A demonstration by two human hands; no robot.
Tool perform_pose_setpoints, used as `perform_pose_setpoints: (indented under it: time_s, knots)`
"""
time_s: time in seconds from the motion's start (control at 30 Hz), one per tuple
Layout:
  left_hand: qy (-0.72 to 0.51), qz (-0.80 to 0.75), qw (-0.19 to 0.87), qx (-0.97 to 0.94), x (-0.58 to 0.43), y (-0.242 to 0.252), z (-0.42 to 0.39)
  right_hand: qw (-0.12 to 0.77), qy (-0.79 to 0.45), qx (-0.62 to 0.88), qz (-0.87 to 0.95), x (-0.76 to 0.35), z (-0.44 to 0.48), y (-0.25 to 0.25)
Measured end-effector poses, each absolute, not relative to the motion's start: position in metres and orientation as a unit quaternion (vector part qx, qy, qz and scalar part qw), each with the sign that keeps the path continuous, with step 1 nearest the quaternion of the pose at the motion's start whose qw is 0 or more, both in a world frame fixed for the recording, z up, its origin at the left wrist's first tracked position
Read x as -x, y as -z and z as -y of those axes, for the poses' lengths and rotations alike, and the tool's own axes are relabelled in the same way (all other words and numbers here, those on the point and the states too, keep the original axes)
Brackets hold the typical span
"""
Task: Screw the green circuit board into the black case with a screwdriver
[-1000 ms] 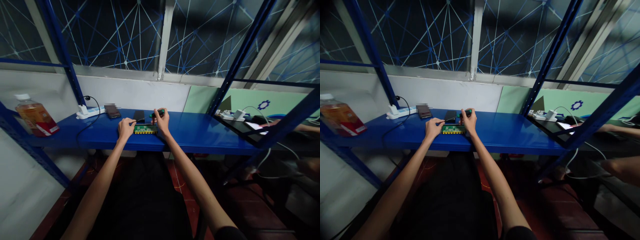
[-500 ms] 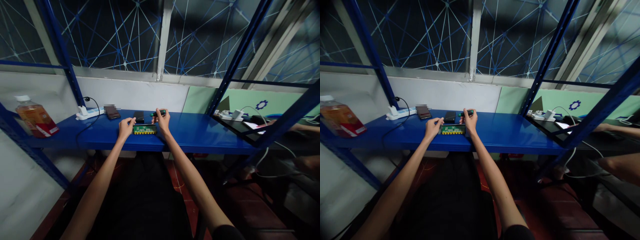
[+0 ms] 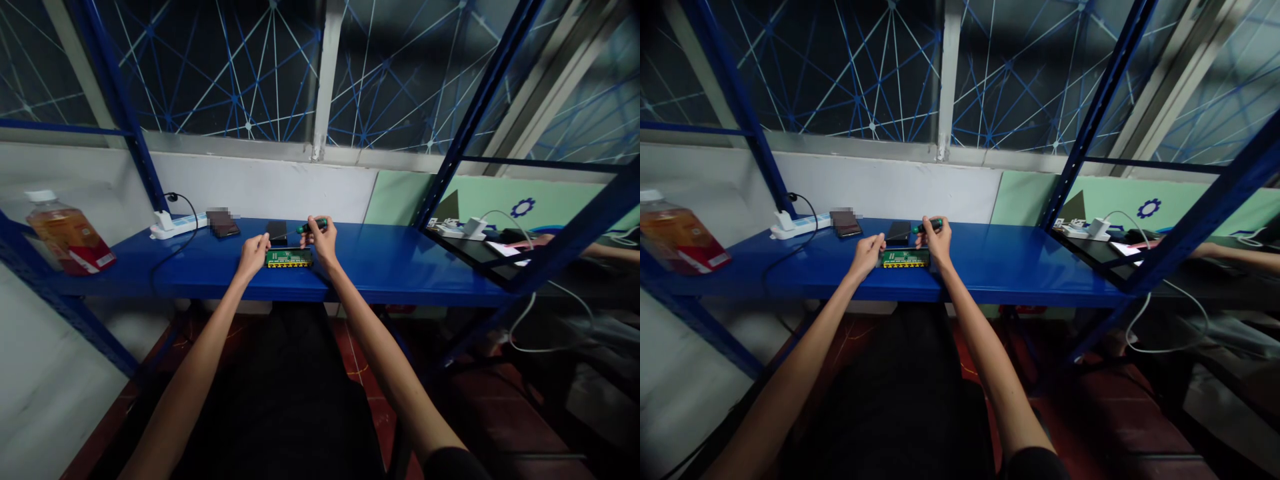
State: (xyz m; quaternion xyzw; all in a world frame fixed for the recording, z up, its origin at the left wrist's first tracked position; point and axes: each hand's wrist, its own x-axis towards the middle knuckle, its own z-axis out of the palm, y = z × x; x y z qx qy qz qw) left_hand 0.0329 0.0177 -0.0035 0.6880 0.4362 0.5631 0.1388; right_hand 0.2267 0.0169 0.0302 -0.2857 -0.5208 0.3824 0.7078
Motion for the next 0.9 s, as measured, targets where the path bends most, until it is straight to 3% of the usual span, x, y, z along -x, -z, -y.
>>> perform_pose_setpoints:
  time_s: [0.37, 0.9]
  knots:
    - [-0.536, -0.447, 0.143, -0.702, -0.0333, 0.0012, -0.0141, 0.701, -0.380, 0.296, 0.526, -0.2290, -0.0155, -0.0311]
    - [-0.538, -0.402, 0.246, -0.699, -0.0344, 0.0043, -0.0173, 0.702, -0.369, 0.301, 0.530, -0.2335, -0.0117, -0.0348]
